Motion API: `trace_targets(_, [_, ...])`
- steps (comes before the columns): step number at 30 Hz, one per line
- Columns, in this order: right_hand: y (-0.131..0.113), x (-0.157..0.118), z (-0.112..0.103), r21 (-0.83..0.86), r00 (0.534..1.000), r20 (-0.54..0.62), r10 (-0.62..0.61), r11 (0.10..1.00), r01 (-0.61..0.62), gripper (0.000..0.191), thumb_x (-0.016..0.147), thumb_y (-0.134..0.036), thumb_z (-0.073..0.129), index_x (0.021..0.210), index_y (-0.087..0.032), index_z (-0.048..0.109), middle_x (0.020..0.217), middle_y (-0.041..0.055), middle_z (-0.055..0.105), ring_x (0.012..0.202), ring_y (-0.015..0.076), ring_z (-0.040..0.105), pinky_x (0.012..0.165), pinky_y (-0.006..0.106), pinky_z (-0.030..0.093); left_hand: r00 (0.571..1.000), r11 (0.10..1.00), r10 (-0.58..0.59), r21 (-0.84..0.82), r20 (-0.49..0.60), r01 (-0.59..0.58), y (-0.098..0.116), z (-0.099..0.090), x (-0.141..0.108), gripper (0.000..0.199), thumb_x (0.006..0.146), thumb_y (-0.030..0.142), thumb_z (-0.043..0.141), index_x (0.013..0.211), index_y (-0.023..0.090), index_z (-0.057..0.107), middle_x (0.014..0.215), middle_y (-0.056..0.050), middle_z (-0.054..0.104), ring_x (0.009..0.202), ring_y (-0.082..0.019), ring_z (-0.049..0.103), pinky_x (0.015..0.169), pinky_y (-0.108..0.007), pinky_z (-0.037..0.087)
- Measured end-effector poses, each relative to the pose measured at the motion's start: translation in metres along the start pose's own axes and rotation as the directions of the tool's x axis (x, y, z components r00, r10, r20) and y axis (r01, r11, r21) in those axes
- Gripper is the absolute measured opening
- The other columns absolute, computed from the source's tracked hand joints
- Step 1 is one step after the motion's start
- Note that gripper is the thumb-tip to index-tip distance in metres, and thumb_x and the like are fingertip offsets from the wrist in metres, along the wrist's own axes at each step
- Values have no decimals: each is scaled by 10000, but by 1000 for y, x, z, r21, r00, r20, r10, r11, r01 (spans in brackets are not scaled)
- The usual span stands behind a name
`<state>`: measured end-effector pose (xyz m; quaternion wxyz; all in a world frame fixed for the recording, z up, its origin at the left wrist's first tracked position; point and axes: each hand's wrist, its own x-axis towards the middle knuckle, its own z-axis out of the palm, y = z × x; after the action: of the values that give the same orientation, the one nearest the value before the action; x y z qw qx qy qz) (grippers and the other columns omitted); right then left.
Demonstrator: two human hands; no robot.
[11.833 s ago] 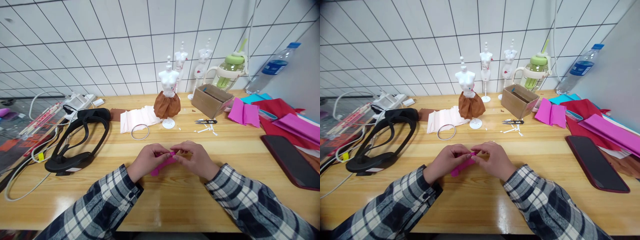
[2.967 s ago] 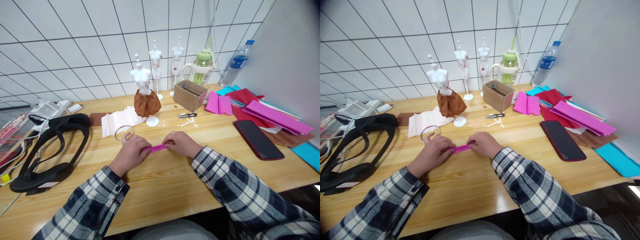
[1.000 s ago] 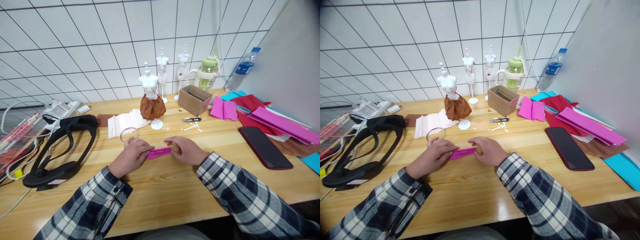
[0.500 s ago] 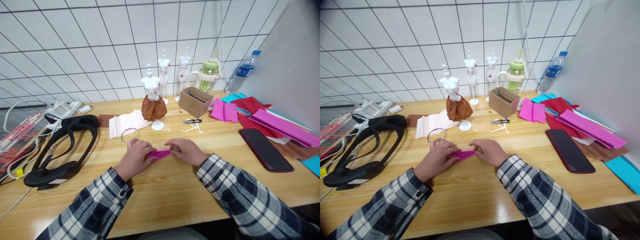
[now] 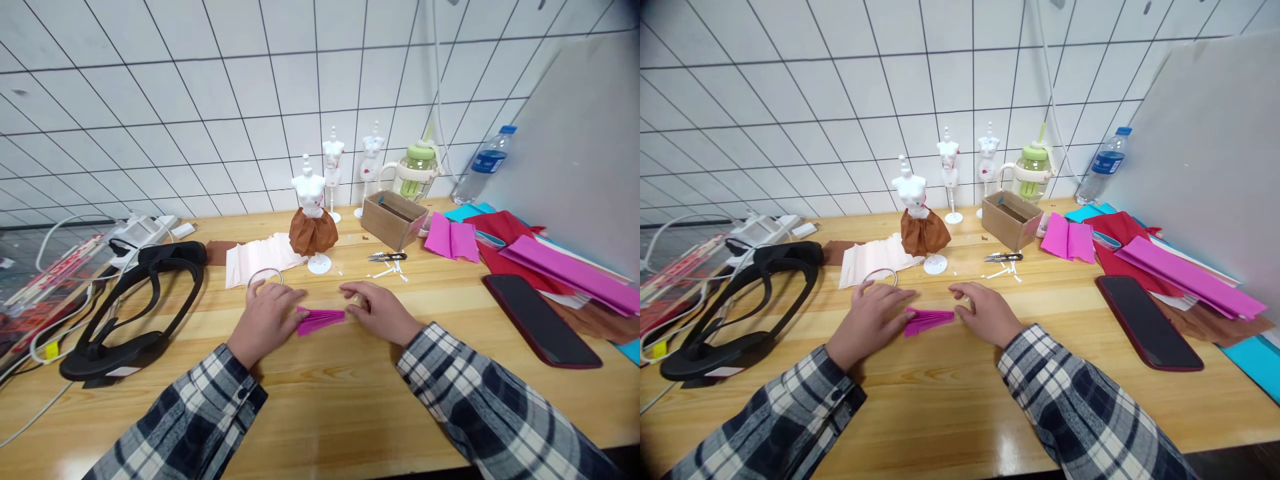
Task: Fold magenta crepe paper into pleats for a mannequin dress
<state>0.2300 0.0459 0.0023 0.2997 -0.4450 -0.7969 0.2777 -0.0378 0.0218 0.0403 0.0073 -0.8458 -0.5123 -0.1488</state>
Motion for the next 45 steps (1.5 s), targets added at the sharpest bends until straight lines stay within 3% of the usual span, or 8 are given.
trace_targets(3, [6, 1, -4, 23, 994, -105, 33, 999, -31, 381, 825, -172, 563, 1202, -216, 596, 1017, 24, 686, 570, 93, 481, 640, 268, 461, 995, 990, -82, 108, -62, 88, -27, -15, -3, 281, 904, 424, 516, 995, 229, 698, 977, -72, 693, 963, -266, 579, 926, -457, 348])
trace_targets(10, [13, 6, -9, 126, 953, -255, 166, 982, -137, 363, 811, -184, 527, 1163, -197, 614, 962, 29, 690, 563, 101, 510, 558, 249, 450, 989, 983, -83, 171, 122, 61, -69, -19, -11, 194, 846, 299, 518, 925, 232, 682, 958, -65, 680, 947, -279, 577, 829, -418, 395])
trace_targets(18, [-3, 3, -12, -114, 961, -274, -28, 993, -4, 293, 864, -215, 520, 1142, -206, 612, 985, 52, 685, 687, 150, 566, 687, 303, 484, 998, 981, -57, -182, 28, 61, -25, -8, -5, 225, 960, 320, 388, 921, 192, 569, 917, -56, 658, 895, -215, 591, 848, -362, 432])
trace_targets(25, [-6, 0, -9, -376, 992, 82, -99, 918, 123, 222, 849, -128, 507, 899, -226, 700, 873, 29, 682, 877, 184, 596, 799, 304, 453, 993, 944, -103, -319, -50, 82, -8, -5, -9, 220, 980, 301, 358, 892, 197, 530, 865, -44, 645, 840, -188, 590, 805, -342, 469])
trace_targets(33, [33, 3, -46, -568, 957, -229, 177, 774, -280, 272, 884, -169, 469, 979, -204, 721, 1013, 86, 712, 955, 235, 620, 833, 361, 475, 995, 923, -77, -383, -67, 46, -11, 0, -10, 358, 970, 259, 376, 1307, 187, 473, 1059, -78, 713, 1089, -211, 622, 982, -378, 456])
trace_targets(35, [27, 1, -40, -562, 974, -203, 100, 803, -199, 312, 906, -222, 470, 1136, -196, 680, 1125, 101, 692, 1059, 248, 600, 921, 395, 462, 995, 896, -81, -441, -55, 49, -8, 2, -11, 407, 958, 209, 365, 1360, 189, 424, 1081, -72, 708, 1073, -191, 634, 980, -361, 467])
trace_targets(39, [9, -8, -12, -509, 982, 175, -69, 848, 150, 556, 954, -446, 419, 1471, -245, 373, 1486, 82, 442, 1393, 258, 349, 1125, 516, 280, 991, 864, -115, -499, -66, 67, -6, 4, -13, 461, 875, 69, 330, 1289, 199, 486, 969, -30, 712, 943, -149, 655, 920, -327, 497])
trace_targets(45, [24, -12, -26, -675, 973, -108, 205, 703, -223, 588, 976, -499, 325, 1499, -229, 315, 1557, 82, 298, 1455, 316, 199, 1128, 670, 67, 993, 958, 114, -269, 37, -100, -6, -12, -10, 464, 664, -48, 390, 876, 230, 695, 895, -32, 653, 914, -197, 576, 877, -396, 444])
